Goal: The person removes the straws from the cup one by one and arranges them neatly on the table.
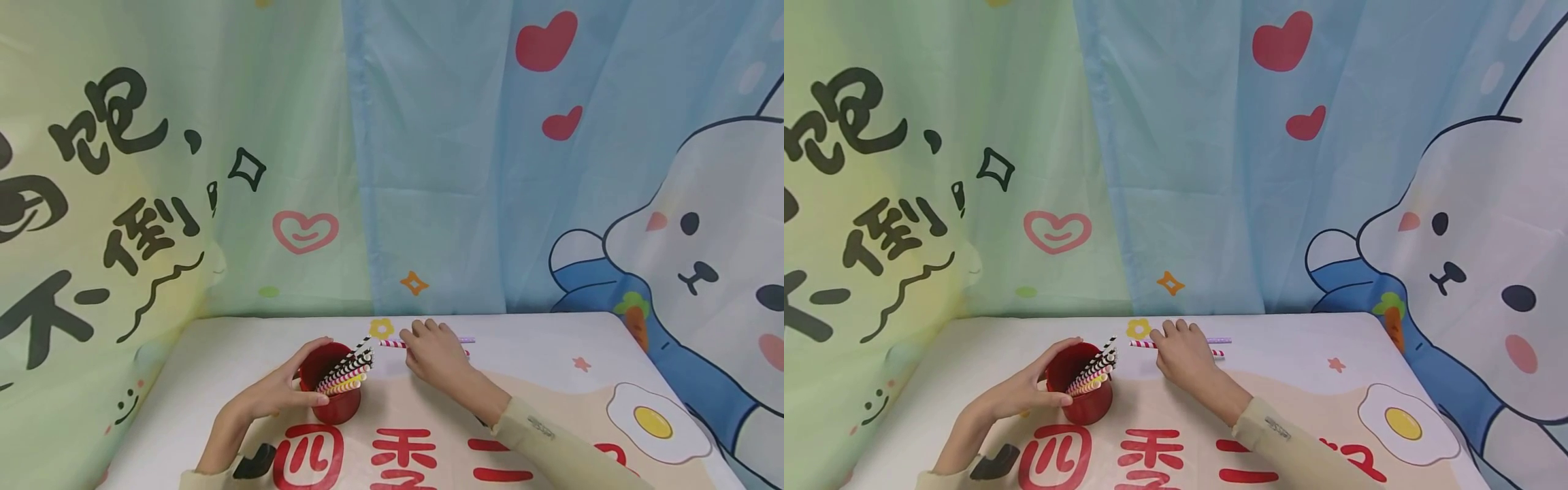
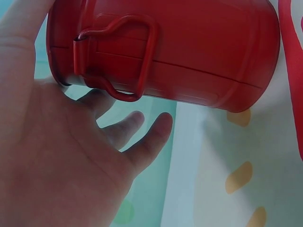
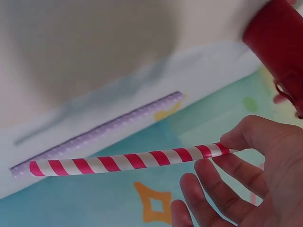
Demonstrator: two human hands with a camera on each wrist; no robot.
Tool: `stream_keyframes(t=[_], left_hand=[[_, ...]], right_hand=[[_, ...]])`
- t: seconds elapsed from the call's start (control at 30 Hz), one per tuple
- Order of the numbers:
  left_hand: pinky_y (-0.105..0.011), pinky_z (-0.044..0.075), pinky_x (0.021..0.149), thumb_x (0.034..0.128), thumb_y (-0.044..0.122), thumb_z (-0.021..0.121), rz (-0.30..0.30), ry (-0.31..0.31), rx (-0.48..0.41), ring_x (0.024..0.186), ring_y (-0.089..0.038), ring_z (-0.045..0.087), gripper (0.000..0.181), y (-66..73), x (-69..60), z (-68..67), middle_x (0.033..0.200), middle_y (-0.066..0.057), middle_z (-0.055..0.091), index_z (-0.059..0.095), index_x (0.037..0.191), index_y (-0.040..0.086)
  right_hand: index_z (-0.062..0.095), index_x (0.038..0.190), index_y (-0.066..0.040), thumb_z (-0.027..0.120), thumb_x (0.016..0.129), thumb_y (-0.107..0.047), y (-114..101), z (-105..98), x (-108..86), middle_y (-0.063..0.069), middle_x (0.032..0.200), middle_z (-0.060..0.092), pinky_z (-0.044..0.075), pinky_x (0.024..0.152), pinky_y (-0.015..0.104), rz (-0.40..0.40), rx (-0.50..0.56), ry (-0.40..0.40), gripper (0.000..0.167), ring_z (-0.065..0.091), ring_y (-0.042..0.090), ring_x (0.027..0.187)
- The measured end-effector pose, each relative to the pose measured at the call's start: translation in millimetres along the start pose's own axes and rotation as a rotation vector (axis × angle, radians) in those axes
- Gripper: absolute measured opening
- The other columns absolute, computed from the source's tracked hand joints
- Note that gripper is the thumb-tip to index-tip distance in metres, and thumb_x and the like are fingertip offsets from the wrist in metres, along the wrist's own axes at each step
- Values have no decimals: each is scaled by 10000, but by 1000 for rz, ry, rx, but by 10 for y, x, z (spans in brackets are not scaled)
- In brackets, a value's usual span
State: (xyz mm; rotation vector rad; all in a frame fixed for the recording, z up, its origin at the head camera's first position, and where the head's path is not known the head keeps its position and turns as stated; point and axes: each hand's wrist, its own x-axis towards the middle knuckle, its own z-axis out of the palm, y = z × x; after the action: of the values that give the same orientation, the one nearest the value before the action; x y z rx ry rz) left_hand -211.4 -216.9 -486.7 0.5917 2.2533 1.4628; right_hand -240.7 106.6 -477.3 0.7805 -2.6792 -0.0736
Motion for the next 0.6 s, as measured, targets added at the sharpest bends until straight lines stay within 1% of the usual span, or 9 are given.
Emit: stream_keyframes(t=[0.2, 0.33, 0.43, 0.6], left_hand=[[-662, 367, 1098, 829, 277, 810, 3, 6, 1, 1426, -325, 350, 910, -9, -5, 1, 1550, -70, 379, 266, 1557, 329], [-667, 360, 1100, 826, 280, 812, -2, 7, 7, 1425, -322, 352, 914, -12, -2, 2, 1545, -65, 389, 266, 1558, 327], [-670, 358, 1099, 828, 276, 810, 1, 8, 11, 1428, -325, 349, 913, -13, -1, 3, 1550, -66, 383, 267, 1561, 312], [-674, 350, 1103, 835, 262, 806, 11, 8, 12, 1432, -322, 346, 902, -9, -2, 1, 1558, -65, 375, 270, 1560, 307]], right_hand=[[686, 1082, -165, 707, 892, -251, 8, 142, 31, 46, 941, 656, 530, 764, 398, 17, -13, -63, 210, 604, 238, 865], [675, 1089, -166, 708, 894, -260, 23, 241, 40, 40, 945, 650, 532, 773, 399, 32, 3, -99, 219, 602, 236, 873], [667, 1084, -158, 706, 893, -250, 32, 308, 37, 44, 951, 647, 532, 775, 404, 47, 30, -107, 216, 602, 243, 877], [663, 1068, -129, 681, 897, -200, 42, 410, 20, 67, 942, 648, 528, 758, 432, 56, 81, -84, 186, 607, 269, 865]])
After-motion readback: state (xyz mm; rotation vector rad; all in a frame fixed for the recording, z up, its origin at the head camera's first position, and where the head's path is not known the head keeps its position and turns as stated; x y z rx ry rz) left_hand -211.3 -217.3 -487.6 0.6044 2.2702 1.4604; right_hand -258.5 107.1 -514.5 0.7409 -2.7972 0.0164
